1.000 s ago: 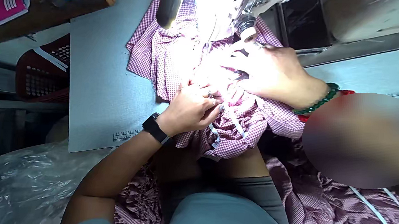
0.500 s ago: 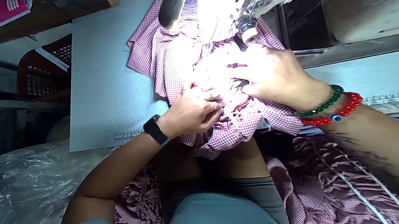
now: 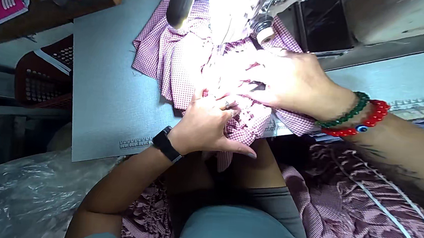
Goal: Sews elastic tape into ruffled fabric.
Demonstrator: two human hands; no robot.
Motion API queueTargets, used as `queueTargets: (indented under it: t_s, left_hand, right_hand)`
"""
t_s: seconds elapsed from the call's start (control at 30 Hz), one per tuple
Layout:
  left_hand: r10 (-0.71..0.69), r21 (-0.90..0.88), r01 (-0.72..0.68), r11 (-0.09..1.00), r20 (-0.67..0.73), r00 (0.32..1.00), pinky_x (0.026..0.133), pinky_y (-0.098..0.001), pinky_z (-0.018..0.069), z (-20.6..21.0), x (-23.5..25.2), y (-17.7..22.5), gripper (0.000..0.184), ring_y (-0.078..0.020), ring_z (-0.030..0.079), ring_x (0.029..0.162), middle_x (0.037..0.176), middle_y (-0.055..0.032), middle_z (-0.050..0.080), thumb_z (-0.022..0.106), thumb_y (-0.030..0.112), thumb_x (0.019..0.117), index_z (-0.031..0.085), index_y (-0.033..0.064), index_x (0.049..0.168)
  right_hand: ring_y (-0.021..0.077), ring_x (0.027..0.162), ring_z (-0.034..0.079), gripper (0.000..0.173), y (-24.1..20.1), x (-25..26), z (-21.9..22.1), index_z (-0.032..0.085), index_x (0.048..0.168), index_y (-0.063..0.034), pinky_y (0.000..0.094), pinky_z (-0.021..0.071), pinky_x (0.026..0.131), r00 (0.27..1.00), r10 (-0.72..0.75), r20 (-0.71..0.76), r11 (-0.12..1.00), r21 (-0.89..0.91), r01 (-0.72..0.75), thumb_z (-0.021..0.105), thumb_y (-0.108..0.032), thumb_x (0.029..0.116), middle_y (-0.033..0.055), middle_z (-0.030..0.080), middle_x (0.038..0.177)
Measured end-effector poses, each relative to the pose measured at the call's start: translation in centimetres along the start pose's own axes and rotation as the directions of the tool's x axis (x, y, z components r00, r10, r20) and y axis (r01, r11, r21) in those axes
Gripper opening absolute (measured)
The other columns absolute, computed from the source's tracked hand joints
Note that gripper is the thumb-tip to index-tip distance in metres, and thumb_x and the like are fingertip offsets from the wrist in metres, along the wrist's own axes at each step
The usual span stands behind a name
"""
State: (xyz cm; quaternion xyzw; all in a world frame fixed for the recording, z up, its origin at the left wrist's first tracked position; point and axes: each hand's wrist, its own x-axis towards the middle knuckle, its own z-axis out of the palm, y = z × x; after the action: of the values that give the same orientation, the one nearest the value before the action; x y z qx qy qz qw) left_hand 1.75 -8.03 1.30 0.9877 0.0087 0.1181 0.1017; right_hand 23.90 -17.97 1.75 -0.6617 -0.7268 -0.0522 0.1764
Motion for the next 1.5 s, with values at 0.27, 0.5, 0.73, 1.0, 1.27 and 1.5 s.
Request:
queueTargets:
  t_s: [0.27, 0.5, 0.73, 1.0, 1.27, 1.5]
  left_hand:
    - [0.018, -0.043, -0.023, 0.999, -0.094, 0.995, 0.106, -0.0514, 0.0364, 0.6, 0.0, -0.1, 0.018, -0.0190, 0.067, 0.111, 0.109, -0.0021, 0.076, 0.066, 0.023, 0.0891, 0.081, 0.0141, 0.093]
    - [0.030, -0.017, -0.032, 0.999, -0.103, 0.994, 0.105, -0.0517, 0.0352, 0.4, 0.0, -0.9, 0.021, -0.0188, 0.067, 0.113, 0.112, -0.0004, 0.077, 0.063, 0.022, 0.0903, 0.082, 0.0157, 0.096]
    - [0.024, -0.032, -0.027, 0.999, -0.110, 0.994, 0.106, -0.0571, 0.0335, 0.3, 0.0, -0.8, 0.019, -0.0221, 0.066, 0.116, 0.111, -0.0021, 0.077, 0.063, 0.019, 0.0886, 0.081, 0.0138, 0.092]
    - [0.024, -0.018, -0.026, 0.999, -0.120, 0.992, 0.104, -0.0538, 0.0341, 0.6, 0.2, -1.8, 0.022, -0.0204, 0.065, 0.117, 0.114, -0.0004, 0.076, 0.061, 0.020, 0.0902, 0.081, 0.0161, 0.097]
    - [-0.008, 0.002, 0.008, 1.000, -0.067, 0.998, 0.108, -0.0572, 0.0321, 0.3, 1.2, -3.0, 0.023, -0.0239, 0.063, 0.118, 0.114, -0.0025, 0.075, 0.060, 0.021, 0.0923, 0.081, 0.0144, 0.098]
    - [-0.018, 0.026, 0.020, 0.999, -0.066, 0.998, 0.108, -0.0600, 0.0298, 0.3, 2.5, -4.9, 0.026, -0.0247, 0.062, 0.121, 0.120, -0.0026, 0.073, 0.055, 0.023, 0.0955, 0.079, 0.0152, 0.098]
  right_hand:
    - [0.0440, 0.091, 0.067, 0.043, -0.4, -0.1, -0.1, 0.072, 0.121, -0.0127, 0.0572, 0.0479, 0.061, 0.996, 0.052, 0.067, 0.998, -0.020, -0.051, 0.061, -0.022, 0.0806, 0.0213, 0.067, 0.115]
    - [0.0468, 0.097, 0.067, 0.047, -0.6, -0.1, -0.1, 0.074, 0.111, -0.0101, 0.0592, 0.0493, 0.063, 0.985, 0.131, 0.115, 0.990, -0.075, -0.123, 0.053, -0.047, 0.0910, 0.0227, 0.069, 0.109]
    - [0.0451, 0.088, 0.068, 0.027, -1.0, -0.5, 0.1, 0.076, 0.108, -0.0099, 0.0591, 0.0505, 0.064, 0.997, 0.078, -0.004, 0.997, -0.003, -0.078, 0.063, -0.023, 0.0881, 0.0228, 0.070, 0.108]
    - [0.0470, 0.103, 0.065, 0.046, -1.0, -0.3, -0.1, 0.070, 0.131, -0.0188, 0.0581, 0.0507, 0.070, 0.991, 0.110, 0.072, 0.993, -0.044, -0.107, 0.060, -0.035, 0.0886, 0.0243, 0.065, 0.126]
    - [0.0452, 0.114, 0.065, 0.035, -0.2, 0.8, 0.0, 0.072, 0.123, -0.0190, 0.0625, 0.0523, 0.071, 0.969, 0.233, 0.081, 0.969, -0.110, -0.223, 0.069, -0.024, 0.0883, 0.0175, 0.066, 0.131]
    - [0.0475, 0.106, 0.067, 0.025, 1.2, 2.0, 0.5, 0.077, 0.112, -0.0128, 0.0665, 0.0506, 0.071, 0.959, 0.284, -0.018, 0.957, -0.047, -0.285, 0.069, -0.019, 0.0883, 0.0230, 0.071, 0.112]
